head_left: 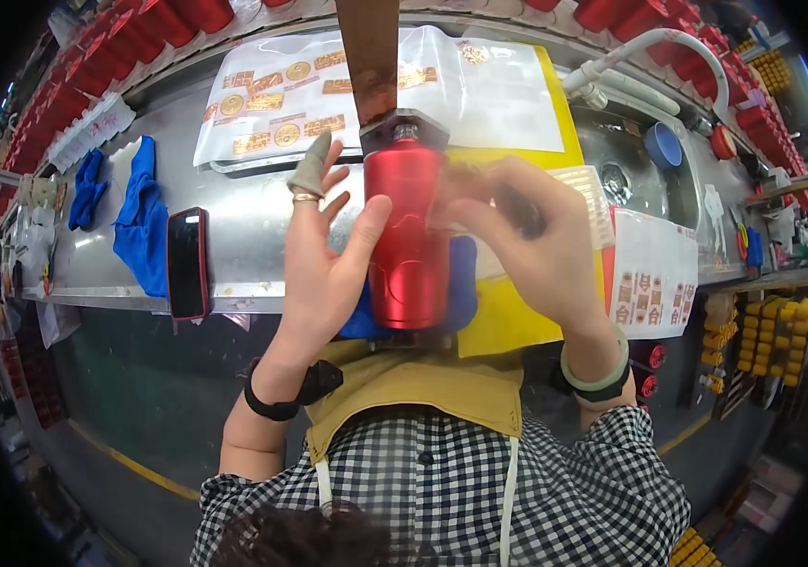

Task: Manually applying and smoothing gold foil labels onto red metal liquor bottles at a production line station.

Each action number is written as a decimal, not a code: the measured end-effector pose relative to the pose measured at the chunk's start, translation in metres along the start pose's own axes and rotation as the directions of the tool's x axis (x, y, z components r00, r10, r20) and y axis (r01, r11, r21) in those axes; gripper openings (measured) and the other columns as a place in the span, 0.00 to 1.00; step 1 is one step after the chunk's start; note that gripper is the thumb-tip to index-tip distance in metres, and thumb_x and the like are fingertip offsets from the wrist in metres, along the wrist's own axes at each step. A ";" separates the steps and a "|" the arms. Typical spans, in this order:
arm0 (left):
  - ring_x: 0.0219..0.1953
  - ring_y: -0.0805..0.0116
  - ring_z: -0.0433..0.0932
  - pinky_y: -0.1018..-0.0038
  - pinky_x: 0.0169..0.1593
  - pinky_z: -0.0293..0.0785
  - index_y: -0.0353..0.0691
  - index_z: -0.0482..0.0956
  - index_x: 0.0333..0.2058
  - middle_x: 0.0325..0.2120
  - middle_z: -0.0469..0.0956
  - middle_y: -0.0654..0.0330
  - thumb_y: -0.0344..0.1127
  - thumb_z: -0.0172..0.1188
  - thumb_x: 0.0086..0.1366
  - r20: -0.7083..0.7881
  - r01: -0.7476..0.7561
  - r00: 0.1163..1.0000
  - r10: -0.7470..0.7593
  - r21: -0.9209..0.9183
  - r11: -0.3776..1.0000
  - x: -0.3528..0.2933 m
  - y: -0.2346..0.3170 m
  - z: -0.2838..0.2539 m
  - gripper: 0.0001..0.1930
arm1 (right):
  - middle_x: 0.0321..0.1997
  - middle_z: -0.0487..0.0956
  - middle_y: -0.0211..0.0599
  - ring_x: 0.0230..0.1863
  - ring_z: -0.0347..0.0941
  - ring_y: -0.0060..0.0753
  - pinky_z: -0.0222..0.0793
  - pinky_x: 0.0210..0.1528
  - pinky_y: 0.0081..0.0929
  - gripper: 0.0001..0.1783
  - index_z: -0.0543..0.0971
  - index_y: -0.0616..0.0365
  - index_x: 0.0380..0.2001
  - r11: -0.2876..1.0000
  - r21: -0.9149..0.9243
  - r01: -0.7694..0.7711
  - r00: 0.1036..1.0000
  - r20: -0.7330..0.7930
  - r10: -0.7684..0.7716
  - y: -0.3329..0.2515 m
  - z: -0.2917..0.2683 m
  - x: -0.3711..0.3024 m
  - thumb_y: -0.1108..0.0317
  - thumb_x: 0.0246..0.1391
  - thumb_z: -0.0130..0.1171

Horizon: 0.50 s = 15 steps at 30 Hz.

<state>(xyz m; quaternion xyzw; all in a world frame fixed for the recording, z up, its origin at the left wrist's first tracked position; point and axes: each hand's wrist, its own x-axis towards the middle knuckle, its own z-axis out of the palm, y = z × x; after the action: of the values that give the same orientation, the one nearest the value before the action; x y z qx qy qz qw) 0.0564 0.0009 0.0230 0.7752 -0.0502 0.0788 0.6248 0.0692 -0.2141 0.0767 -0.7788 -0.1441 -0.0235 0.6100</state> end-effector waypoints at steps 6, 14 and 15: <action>0.66 0.62 0.68 0.64 0.67 0.67 0.32 0.48 0.74 0.66 0.66 0.46 0.38 0.63 0.72 0.306 0.269 0.933 -0.189 -0.242 0.932 -0.008 -0.005 0.013 0.41 | 0.33 0.85 0.28 0.27 0.66 0.16 0.61 0.31 0.18 0.14 0.84 0.60 0.47 0.981 -0.165 0.105 0.994 -0.008 -0.108 -0.015 -0.004 -0.008 0.73 0.57 0.68; 0.69 0.62 0.66 0.63 0.71 0.64 0.30 0.50 0.73 0.67 0.65 0.50 0.35 0.53 0.77 0.371 0.480 0.877 -0.306 -0.701 0.527 -0.008 -0.011 0.013 0.34 | 0.28 0.81 0.31 0.26 0.70 0.21 0.67 0.32 0.22 0.15 0.82 0.63 0.45 0.997 -0.030 -0.070 0.997 0.006 0.070 0.019 0.028 0.008 0.70 0.56 0.70; 0.67 0.64 0.67 0.65 0.69 0.66 0.32 0.50 0.74 0.66 0.66 0.51 0.35 0.55 0.76 0.346 0.457 0.890 -0.299 -0.696 0.554 -0.010 -0.011 0.014 0.35 | 0.28 0.81 0.31 0.26 0.70 0.21 0.67 0.32 0.22 0.15 0.82 0.63 0.45 0.997 -0.032 -0.073 0.997 0.007 0.073 0.020 0.030 0.011 0.70 0.56 0.70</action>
<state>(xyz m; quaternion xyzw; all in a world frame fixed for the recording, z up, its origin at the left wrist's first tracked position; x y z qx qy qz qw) 0.0497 -0.0107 0.0073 0.4351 0.0312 -0.1595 0.8856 0.0806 -0.1874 0.0523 -0.7931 -0.1178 -0.0003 0.5976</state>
